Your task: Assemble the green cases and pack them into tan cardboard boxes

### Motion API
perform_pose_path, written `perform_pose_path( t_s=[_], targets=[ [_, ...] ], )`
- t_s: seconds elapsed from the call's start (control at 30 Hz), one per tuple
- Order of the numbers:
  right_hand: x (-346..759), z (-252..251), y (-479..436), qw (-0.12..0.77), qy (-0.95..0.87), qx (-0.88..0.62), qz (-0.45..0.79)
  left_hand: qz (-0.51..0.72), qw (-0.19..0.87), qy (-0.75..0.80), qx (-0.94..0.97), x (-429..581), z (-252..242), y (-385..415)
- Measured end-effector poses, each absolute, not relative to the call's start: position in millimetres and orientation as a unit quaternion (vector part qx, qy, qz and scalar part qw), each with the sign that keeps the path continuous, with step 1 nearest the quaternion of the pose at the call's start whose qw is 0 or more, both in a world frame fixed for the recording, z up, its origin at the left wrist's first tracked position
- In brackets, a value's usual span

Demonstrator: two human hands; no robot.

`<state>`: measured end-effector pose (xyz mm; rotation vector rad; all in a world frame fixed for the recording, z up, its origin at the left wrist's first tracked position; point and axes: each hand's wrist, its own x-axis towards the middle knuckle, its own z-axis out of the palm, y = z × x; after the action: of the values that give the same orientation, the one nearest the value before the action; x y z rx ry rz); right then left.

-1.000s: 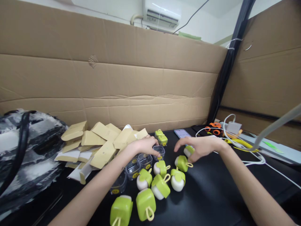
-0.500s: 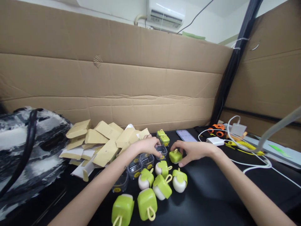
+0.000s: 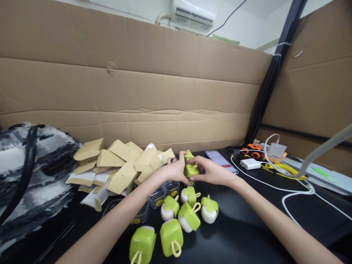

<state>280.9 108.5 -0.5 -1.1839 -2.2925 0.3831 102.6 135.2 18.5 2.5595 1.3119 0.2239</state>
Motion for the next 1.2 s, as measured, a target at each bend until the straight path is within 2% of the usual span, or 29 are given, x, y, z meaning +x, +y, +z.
perform_pose_path(
  t_s=[0.6, 0.9, 1.07, 1.2],
  targets=[
    [269, -2, 102, 0.095, -0.883, -0.459, 0.028, 0.095, 0.097, 0.409, 0.902, 101, 17, 130],
    [285, 17, 92, -0.028, -0.829, -0.559, -0.006, 0.13, 0.082, 0.405, 0.901, 87, 41, 128],
    [312, 24, 106, -0.032, -0.803, -0.596, -0.002, 0.119, 0.085, 0.429, 0.891, 66, 55, 140],
    [313, 23, 137, 0.001, -0.801, -0.598, -0.004, 0.029, 0.095, 0.45, 0.887, 63, 52, 148]
  ],
)
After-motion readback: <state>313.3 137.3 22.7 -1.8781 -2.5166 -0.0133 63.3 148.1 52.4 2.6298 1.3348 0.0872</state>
